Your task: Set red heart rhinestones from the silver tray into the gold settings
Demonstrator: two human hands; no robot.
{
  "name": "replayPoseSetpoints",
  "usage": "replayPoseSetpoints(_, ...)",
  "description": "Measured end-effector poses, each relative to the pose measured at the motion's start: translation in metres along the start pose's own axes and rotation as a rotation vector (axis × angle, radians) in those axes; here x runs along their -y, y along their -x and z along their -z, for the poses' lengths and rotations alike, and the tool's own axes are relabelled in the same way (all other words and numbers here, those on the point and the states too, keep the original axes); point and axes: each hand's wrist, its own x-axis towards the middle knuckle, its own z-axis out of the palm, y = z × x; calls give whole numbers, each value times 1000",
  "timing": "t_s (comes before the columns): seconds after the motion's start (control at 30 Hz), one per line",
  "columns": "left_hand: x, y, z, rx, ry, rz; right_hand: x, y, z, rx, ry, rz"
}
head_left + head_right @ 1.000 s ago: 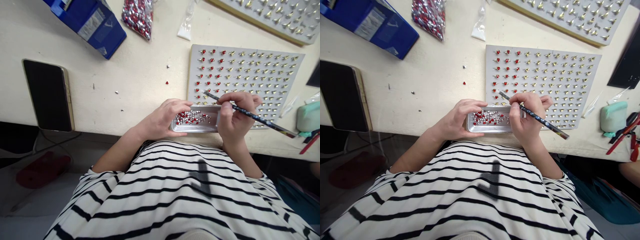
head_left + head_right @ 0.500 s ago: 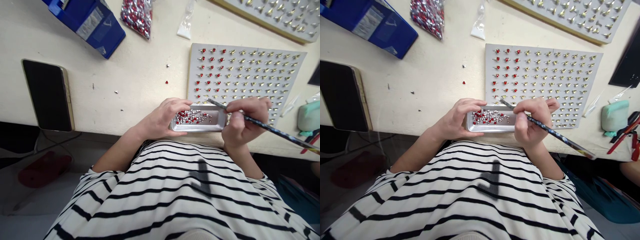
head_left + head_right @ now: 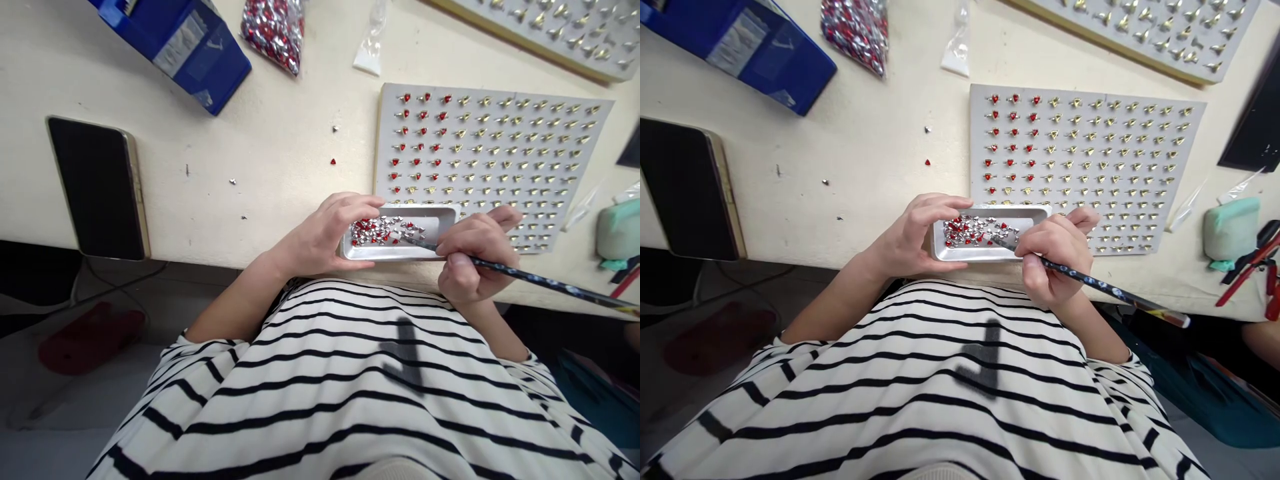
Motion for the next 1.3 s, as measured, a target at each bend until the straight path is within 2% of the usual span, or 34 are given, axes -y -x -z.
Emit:
replayPoseSetpoints(0.1,0,0,0,6,0,3,5,-7,-3,-85,-102,98)
replayPoseSetpoints(0.33,-1,0,1,33,-1,46,4,-7,-1,-191,-117,110)
replayPoseSetpoints(0.43,-1,0,1,45,-10,65,-1,-4,-1,-202,-139,170)
replayPoseSetpoints(0.73,-2,0,1,17,-7,23,2,-5,-4,-185,-149,177)
replayPoseSetpoints(0.8,-2,-1,2,14,1,16,1,-6,-8,-255,-158,183)
replayPoseSetpoints(0.9,-2,-1,2,28,13,27,-3,-11,-13,-452,-126,162)
replayPoseSetpoints(0.97,-2,-1,2,38,15,34,-6,-13,-15,-498,-82,107)
replayPoseSetpoints(1.1,-2,-1,2,55,17,41,-9,-14,-12,-378,47,-57)
replayPoseSetpoints(1.3,-1,-1,3,68,22,56,-12,-9,-11,-288,103,-86)
